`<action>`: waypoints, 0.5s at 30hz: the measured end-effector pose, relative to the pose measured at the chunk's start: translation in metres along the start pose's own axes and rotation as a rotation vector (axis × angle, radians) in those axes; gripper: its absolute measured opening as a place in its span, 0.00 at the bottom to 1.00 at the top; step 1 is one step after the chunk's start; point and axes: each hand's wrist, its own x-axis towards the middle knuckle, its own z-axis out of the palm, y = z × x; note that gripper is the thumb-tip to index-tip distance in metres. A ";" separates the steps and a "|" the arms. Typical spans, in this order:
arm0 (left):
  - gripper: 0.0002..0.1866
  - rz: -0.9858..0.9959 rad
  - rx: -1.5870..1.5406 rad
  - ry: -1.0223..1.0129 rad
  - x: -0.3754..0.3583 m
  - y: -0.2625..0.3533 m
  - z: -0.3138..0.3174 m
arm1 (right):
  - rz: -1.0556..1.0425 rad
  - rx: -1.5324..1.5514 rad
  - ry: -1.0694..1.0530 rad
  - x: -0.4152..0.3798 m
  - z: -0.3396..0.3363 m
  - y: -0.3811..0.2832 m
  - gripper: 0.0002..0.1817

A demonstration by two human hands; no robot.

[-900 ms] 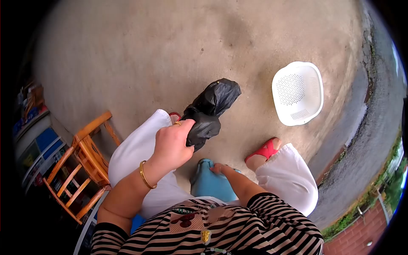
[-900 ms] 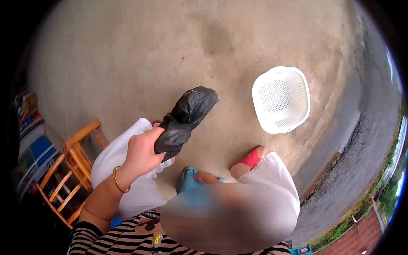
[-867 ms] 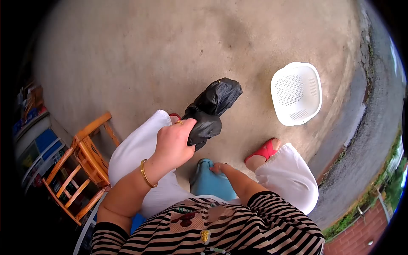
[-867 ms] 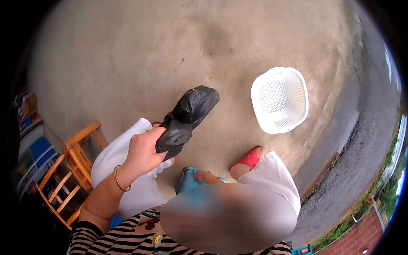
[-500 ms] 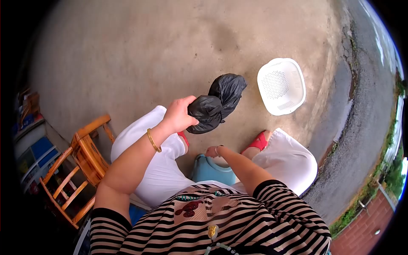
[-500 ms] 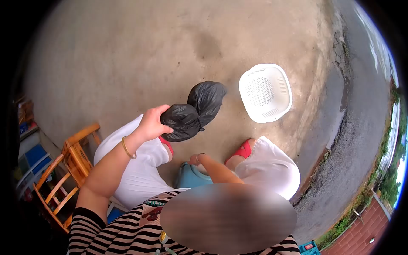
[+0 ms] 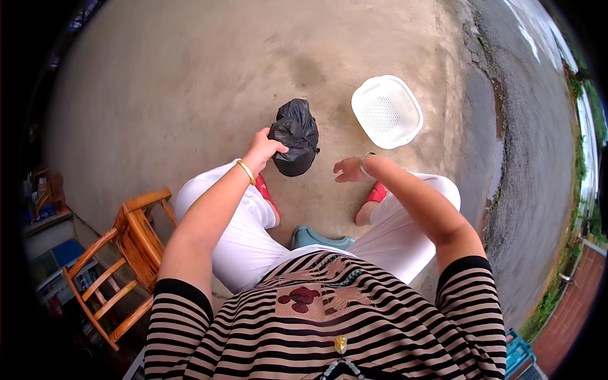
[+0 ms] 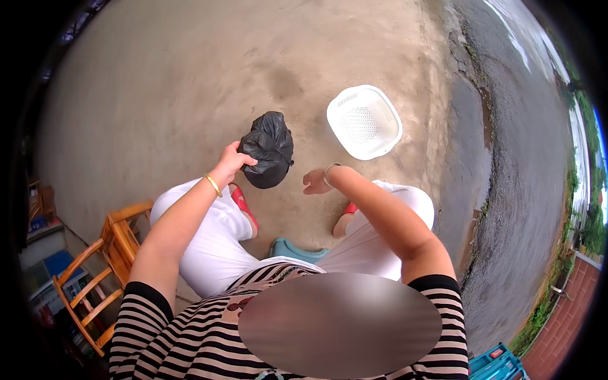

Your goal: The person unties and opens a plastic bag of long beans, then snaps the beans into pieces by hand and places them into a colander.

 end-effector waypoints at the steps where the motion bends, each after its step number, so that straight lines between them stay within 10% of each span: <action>1: 0.27 -0.027 -0.079 0.016 -0.003 0.000 0.003 | 0.007 0.010 0.072 -0.021 -0.001 -0.003 0.31; 8: 0.27 -0.148 -0.636 0.180 0.013 -0.110 0.056 | 0.075 0.134 0.296 -0.084 0.006 -0.027 0.26; 13: 0.26 -0.598 -0.072 0.194 -0.019 -0.165 0.076 | 0.174 -0.017 0.340 -0.054 0.017 0.010 0.24; 15: 0.17 -0.375 -0.014 0.327 -0.030 -0.165 0.071 | 0.195 -0.107 0.261 -0.047 0.017 0.014 0.23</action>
